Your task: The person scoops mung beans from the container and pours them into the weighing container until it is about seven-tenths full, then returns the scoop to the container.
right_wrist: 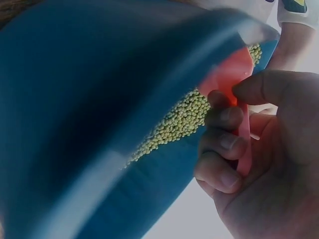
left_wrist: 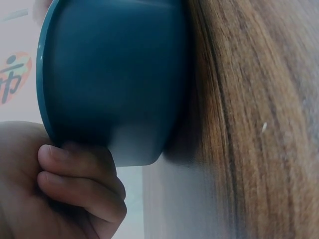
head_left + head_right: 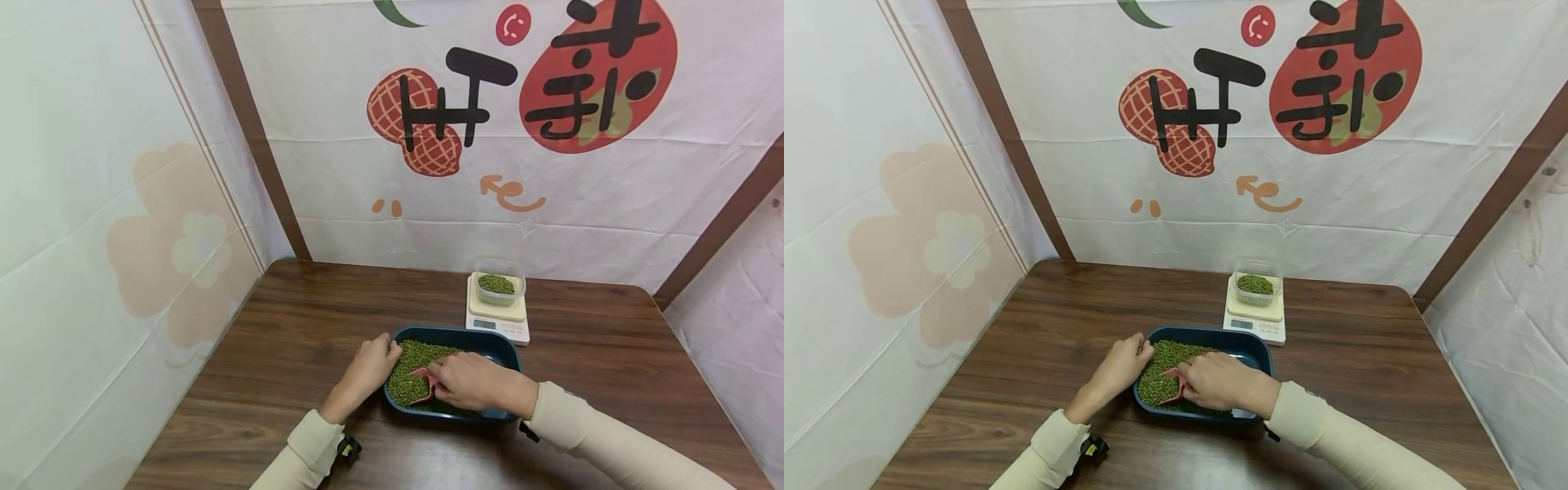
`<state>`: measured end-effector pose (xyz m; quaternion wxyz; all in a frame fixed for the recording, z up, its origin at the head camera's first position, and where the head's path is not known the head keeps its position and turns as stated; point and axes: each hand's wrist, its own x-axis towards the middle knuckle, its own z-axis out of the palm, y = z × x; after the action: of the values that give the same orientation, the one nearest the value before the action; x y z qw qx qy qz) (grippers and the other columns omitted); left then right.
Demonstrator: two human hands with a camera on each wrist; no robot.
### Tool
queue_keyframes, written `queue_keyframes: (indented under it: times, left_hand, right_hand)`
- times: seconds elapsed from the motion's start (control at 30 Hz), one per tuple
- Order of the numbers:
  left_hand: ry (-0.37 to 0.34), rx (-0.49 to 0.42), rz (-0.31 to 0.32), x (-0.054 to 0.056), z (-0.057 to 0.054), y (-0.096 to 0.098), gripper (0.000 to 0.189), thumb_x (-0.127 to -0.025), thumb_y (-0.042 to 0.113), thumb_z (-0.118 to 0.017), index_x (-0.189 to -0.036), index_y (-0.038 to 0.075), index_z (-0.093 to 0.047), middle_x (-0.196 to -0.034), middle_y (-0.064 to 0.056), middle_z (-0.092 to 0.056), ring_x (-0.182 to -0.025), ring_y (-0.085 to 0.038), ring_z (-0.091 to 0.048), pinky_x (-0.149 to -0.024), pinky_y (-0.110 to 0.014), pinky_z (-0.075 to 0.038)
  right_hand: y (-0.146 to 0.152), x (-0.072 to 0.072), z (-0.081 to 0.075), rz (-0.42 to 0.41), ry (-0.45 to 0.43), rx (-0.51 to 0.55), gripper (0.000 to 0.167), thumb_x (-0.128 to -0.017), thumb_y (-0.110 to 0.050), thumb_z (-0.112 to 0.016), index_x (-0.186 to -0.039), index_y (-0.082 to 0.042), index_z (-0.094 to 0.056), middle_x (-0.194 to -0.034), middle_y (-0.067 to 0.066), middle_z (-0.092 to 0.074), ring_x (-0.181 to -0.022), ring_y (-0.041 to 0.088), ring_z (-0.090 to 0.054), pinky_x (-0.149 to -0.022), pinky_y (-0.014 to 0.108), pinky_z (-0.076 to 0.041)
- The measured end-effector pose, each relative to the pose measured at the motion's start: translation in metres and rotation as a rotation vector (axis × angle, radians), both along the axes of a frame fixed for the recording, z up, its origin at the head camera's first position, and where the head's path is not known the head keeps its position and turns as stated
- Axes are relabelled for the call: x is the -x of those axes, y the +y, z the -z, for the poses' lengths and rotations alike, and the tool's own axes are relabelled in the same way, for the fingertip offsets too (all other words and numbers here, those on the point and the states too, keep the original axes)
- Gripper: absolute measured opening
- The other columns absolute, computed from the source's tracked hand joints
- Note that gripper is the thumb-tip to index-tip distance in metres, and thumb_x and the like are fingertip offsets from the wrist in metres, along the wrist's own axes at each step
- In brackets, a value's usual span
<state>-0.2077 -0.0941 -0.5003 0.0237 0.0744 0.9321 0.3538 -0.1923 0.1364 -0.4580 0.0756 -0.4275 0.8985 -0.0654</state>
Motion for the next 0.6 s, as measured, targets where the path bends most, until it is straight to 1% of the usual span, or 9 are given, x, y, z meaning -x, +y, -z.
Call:
queue_keyframes:
  times: [0.3, 0.6]
  left_hand:
    - [0.015, 0.008, 0.002, 0.0006, 0.0000, -0.0006, 0.030, -0.109, 0.018, -0.047, -0.079, 0.015, -0.041, -0.065, 0.004, -0.032, -0.055, -0.012, -0.029, -0.056, -0.027, -0.027]
    - [-0.006, -0.005, 0.014, -0.0004, 0.0005, -0.0008, 0.030, -0.111, 0.019, -0.045, -0.081, 0.015, -0.041, -0.064, 0.004, -0.032, -0.053, -0.012, -0.029, -0.055, -0.027, -0.027]
  right_hand:
    - [0.0023, 0.0034, 0.0030, -0.017, -0.030, 0.027, 0.014, -0.103, -0.018, -0.062, -0.091, -0.019, -0.055, -0.080, -0.010, -0.048, -0.066, 0.004, -0.041, -0.060, 0.024, -0.036]
    - [0.0070, 0.0046, 0.0052, -0.020, -0.071, 0.052, 0.015, -0.105, -0.018, -0.059, -0.092, -0.020, -0.054, -0.082, -0.011, -0.049, -0.068, 0.004, -0.042, -0.063, 0.025, -0.038]
